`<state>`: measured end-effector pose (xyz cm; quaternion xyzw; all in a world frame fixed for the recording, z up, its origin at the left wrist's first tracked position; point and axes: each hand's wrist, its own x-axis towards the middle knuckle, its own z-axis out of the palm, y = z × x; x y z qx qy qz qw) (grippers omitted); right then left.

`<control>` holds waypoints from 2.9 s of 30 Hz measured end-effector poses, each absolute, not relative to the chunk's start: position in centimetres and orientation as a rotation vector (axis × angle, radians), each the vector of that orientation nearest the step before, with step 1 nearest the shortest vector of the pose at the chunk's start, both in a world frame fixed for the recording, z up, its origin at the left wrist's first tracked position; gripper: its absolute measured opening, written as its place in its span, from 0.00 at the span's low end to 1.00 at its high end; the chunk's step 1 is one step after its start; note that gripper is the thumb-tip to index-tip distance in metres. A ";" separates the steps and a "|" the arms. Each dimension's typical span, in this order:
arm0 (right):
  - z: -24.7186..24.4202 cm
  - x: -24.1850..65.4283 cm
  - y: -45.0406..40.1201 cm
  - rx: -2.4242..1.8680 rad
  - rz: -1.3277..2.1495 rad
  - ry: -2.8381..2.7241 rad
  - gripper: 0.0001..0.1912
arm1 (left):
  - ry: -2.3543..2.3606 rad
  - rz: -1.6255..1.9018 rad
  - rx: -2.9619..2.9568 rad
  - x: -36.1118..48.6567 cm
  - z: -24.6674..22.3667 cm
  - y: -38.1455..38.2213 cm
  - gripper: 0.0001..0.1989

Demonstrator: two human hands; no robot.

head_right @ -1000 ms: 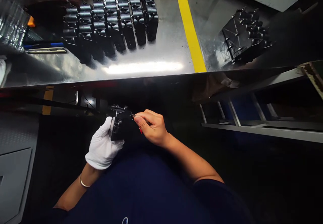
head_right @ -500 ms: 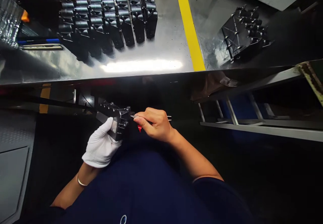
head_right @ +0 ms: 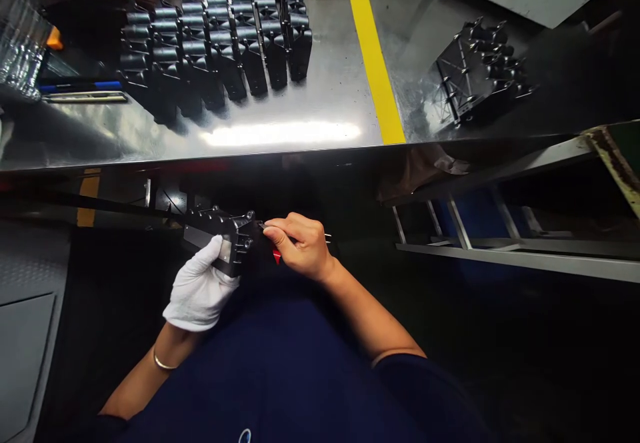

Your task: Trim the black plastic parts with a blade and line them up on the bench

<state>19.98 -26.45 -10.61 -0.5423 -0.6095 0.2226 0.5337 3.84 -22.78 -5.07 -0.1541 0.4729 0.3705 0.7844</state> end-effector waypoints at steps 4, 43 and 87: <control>-12.4 20.7 -25.5 -1.436 0.556 -1.284 0.15 | 1.027 0.744 -0.318 3.2 -4.9 -23.5 0.20; -9.5 20.4 -26.9 -1.558 0.228 -1.473 0.10 | 1.299 0.881 0.850 2.1 -7.4 -24.2 0.06; -4.5 25.4 -25.7 -1.048 0.811 -2.523 0.19 | 1.014 0.556 0.486 2.2 -6.7 -23.2 0.15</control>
